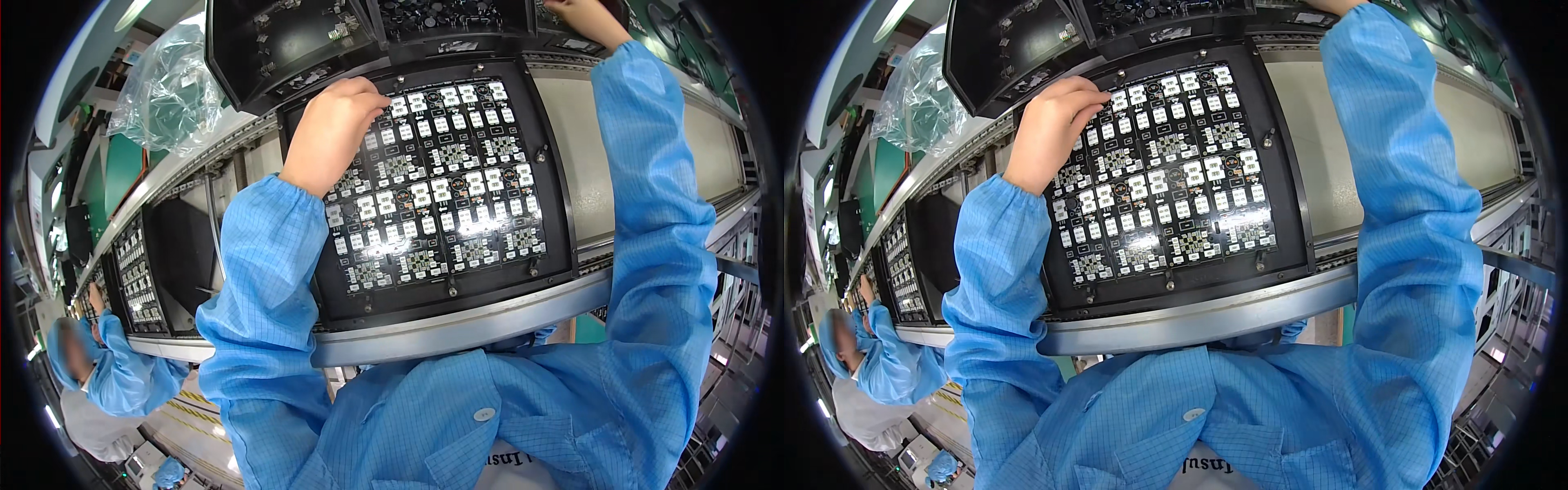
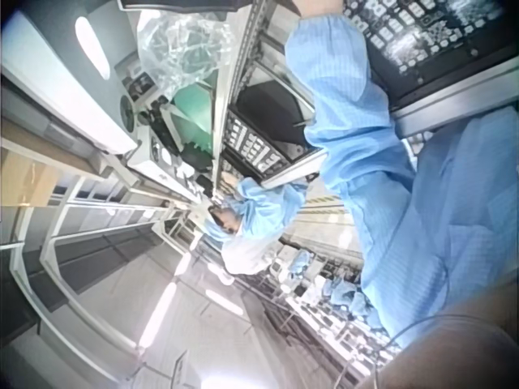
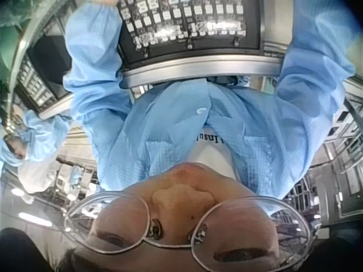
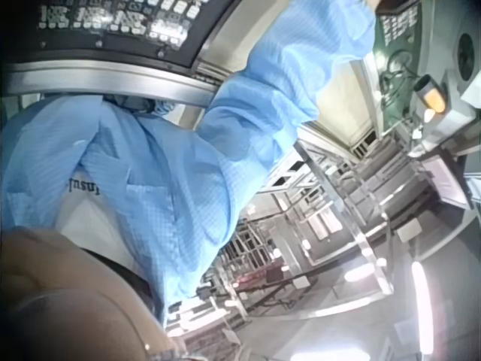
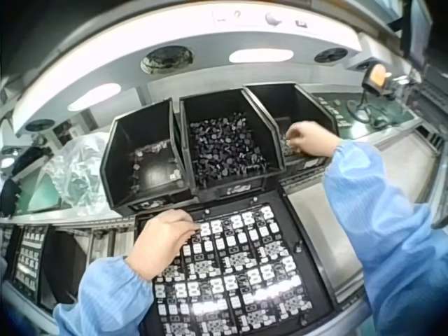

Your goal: Manually place small electronic components into designated slots on an array of circuit boards.

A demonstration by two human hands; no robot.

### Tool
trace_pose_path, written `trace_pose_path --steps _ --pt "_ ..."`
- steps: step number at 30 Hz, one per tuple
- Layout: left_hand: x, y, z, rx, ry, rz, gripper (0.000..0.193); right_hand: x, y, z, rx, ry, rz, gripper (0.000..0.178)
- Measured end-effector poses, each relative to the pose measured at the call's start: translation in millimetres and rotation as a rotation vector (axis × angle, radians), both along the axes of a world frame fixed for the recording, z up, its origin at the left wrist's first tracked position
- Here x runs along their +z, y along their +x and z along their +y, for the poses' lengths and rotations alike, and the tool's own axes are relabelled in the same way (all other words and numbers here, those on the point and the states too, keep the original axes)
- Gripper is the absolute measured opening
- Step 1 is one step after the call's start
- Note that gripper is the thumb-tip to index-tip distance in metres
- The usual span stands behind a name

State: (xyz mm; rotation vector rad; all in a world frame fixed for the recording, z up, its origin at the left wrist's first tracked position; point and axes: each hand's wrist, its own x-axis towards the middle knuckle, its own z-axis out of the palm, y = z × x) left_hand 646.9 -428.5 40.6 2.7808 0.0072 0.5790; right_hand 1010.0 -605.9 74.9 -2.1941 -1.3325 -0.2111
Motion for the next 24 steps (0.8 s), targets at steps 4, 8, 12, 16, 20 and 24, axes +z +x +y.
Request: trace_pose_path --steps 4,8,12,16,20,24 --pt "4 -5 1 -0.082 0.165 0.028 0.025 -1 -11 12 0.128 -0.410 0.055 0.020" --pt "10 -4 1 -0.098 0.217 0.051 0.031 9 -23 13 0.095 -0.375 -0.012 0.015" --pt "35 1 -12 -0.039 0.317 -0.059 0.027 -2 -11 10 0.125 -0.163 -0.085 0.012" --pt "67 37 -17 -0.125 0.421 -0.287 0.013 5 -21 3 0.044 -0.061 0.000 0.012" --pt "80 86 -2 -0.175 0.830 -0.148 0.011 14 -40 8 -0.033 -0.025 0.100 0.011" --pt "59 128 -5 0.084 0.822 0.238 0.015 13 -33 -6 0.006 0.012 0.133 0.009"
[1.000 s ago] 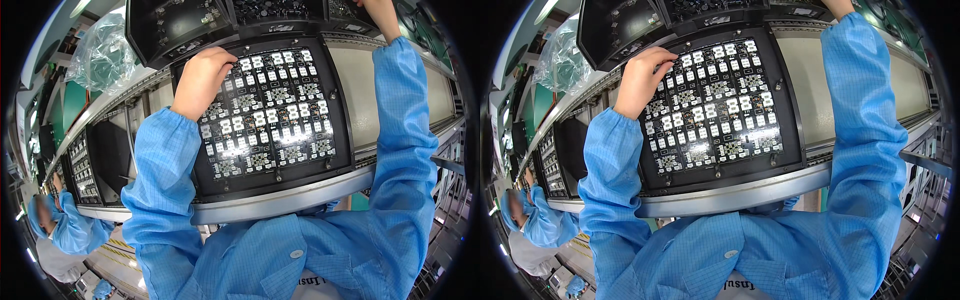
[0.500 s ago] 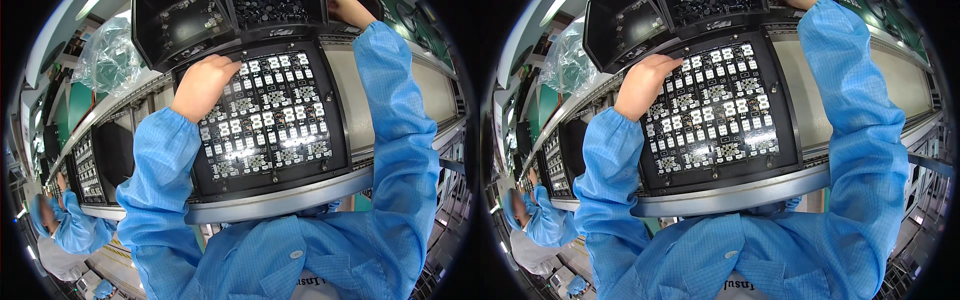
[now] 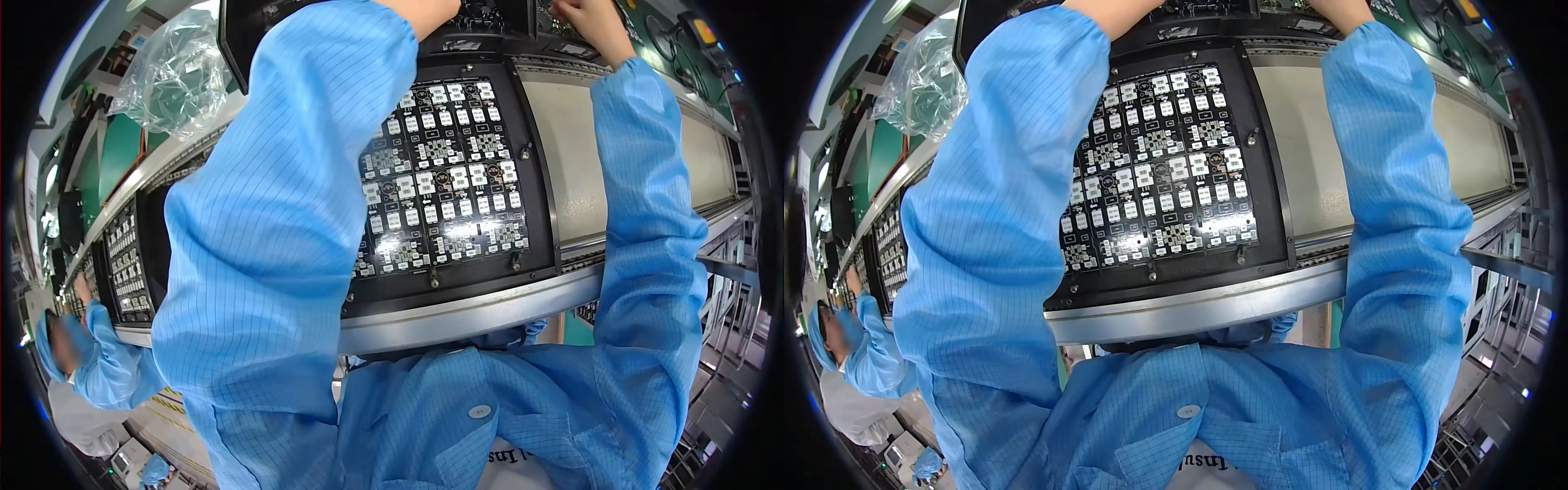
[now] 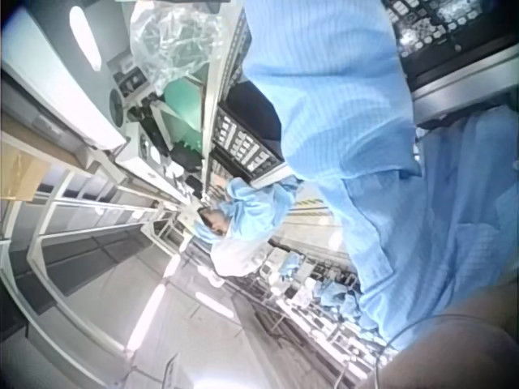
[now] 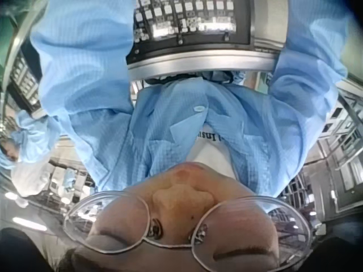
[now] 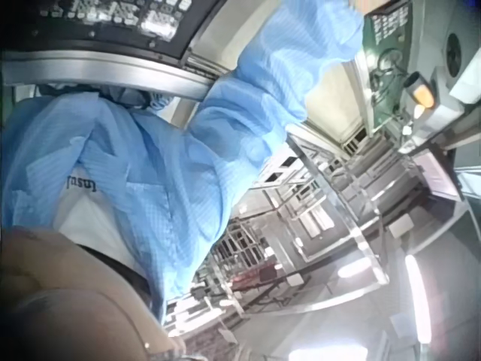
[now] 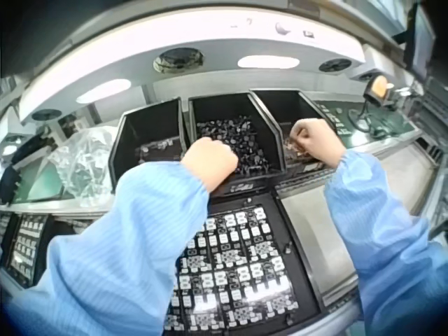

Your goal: Manually place small electronic components into designated slots on an array of circuit boards.

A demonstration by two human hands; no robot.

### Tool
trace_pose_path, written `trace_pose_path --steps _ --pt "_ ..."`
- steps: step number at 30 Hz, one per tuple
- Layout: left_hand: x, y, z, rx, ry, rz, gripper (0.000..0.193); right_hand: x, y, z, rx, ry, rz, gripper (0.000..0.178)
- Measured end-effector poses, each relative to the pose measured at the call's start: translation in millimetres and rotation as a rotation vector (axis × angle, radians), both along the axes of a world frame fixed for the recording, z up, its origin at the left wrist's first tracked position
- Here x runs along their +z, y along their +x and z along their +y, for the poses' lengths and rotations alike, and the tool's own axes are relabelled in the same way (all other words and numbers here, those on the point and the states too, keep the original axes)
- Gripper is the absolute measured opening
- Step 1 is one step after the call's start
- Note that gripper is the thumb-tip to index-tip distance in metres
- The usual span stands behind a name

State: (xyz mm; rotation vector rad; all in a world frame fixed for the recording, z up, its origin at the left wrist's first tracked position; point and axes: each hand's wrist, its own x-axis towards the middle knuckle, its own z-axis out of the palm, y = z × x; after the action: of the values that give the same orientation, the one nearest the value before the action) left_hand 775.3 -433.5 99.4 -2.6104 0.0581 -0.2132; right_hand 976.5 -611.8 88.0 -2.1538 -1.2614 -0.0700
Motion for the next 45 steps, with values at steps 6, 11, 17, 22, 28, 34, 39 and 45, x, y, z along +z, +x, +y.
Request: trace_pose_path --steps 6,11,17,22,28,34,39,45 --pt "-15 22 -6 0.058 -0.177 -0.031 0.018 25 -41 -32 0.061 0.416 -0.103 0.006" --pt "-14 17 4 0.070 -0.318 -0.028 0.018 14 -159 -17 0.488 0.205 0.198 0.010" --pt "-32 36 0 0.127 -0.442 -0.122 0.018 -53 -231 8 0.731 -0.030 0.350 0.022" --pt "-33 37 -2 0.084 -0.467 -0.200 0.019 -65 -238 11 0.709 -0.056 0.377 0.027" --pt "0 19 3 -0.172 -0.884 -0.384 0.013 -58 -248 14 0.676 -0.055 0.354 0.019" --pt "47 -42 -19 -0.067 -1.586 -0.351 0.022 -61 -249 18 0.725 -0.028 0.267 0.013" --pt "32 -100 -17 -0.048 -1.870 -0.273 0.020 -66 -253 19 0.721 -0.029 0.218 0.014" --pt "-8 -160 -8 0.161 -2.057 -0.386 0.021 -63 -261 15 0.700 0.009 0.144 0.012"
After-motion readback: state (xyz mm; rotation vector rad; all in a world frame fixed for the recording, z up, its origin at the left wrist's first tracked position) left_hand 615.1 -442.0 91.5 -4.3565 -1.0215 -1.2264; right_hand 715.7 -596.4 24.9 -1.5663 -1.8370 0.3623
